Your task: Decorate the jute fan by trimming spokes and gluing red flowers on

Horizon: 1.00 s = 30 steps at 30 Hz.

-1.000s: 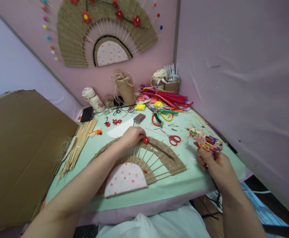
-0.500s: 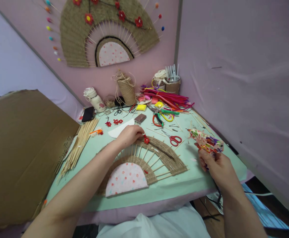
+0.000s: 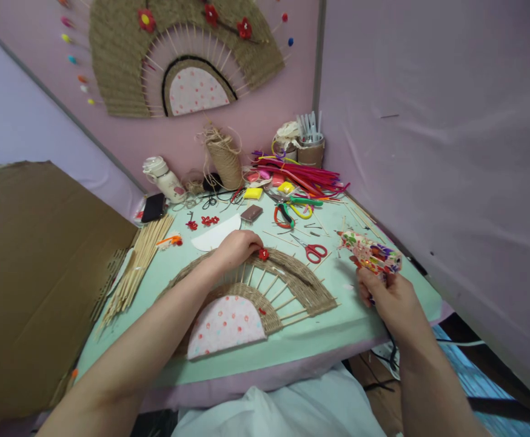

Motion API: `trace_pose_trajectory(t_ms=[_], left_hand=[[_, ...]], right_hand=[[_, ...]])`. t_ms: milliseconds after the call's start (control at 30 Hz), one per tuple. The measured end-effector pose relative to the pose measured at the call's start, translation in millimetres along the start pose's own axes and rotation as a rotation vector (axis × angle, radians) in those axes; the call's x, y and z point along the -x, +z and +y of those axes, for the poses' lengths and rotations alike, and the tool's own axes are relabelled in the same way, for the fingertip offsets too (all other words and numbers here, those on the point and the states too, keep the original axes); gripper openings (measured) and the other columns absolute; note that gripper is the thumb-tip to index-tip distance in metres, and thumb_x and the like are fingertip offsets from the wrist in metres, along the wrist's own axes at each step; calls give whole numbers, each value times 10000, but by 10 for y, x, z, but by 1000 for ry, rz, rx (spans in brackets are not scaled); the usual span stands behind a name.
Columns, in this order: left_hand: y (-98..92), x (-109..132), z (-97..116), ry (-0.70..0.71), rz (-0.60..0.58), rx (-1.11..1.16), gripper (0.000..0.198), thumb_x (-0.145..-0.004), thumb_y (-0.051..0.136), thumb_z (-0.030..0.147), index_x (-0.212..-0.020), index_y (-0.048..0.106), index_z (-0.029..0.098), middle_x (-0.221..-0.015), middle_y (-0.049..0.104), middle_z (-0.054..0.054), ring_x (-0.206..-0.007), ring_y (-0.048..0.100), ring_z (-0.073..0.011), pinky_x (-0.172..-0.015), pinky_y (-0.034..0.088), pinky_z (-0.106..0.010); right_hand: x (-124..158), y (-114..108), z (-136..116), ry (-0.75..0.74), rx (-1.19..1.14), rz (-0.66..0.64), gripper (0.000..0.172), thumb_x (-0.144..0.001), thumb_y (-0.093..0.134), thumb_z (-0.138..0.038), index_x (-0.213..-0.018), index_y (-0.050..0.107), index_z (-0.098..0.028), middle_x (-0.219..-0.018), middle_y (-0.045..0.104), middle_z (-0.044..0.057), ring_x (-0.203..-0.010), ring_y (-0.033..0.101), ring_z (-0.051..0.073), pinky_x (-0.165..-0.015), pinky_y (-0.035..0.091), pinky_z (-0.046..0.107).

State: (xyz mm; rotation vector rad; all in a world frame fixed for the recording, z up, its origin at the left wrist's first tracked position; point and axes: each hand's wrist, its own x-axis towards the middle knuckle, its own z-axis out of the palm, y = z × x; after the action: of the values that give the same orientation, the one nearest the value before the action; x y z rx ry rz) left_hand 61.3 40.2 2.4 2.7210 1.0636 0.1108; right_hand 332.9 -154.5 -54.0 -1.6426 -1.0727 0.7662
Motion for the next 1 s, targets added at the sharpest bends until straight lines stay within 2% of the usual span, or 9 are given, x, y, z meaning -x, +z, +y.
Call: trace_pose_trajectory(t_ms=[400,633,800,1000], left_hand=[[-24,-1,23,-29,-31,7,226,-851,503,237,-881,725,211,-898,731,-36,-842,646,-187,-781,457,-274],[-198,103,85,-108,15,80,221,-836,536,219,-995,690,223,-982,729,-21,-909,652,-185,-821,469,-274],[-382,300,-25,-172,100,81,236,-838,509,222,-983,695,209,-1022,724,-35,-953,645,-199,-856,470,-297],[-516,747,-322,-329,193,73,222,-833,530,294,-942,700,202,-994,732,-56,-918,655,-212,-851,480,-316]], right_hand=[[3,6,-20,-4,-40,4,428,-840,520,-539,-577,467,-205,-449,455,-27,-437,422,107,-450,362,238],[-2,-2,7,-29,-54,14,411,-830,536,-543,-603,513,-202,-452,473,-23,-440,437,120,-447,372,245],[-2,5,43,3,-54,-16,449,-856,512,-535,-557,481,-202,-483,465,-21,-472,432,117,-472,368,247],[1,5,48,-2,-17,-7,448,-857,502,-544,-564,481,-206,-501,461,-22,-490,431,120,-494,366,252]])
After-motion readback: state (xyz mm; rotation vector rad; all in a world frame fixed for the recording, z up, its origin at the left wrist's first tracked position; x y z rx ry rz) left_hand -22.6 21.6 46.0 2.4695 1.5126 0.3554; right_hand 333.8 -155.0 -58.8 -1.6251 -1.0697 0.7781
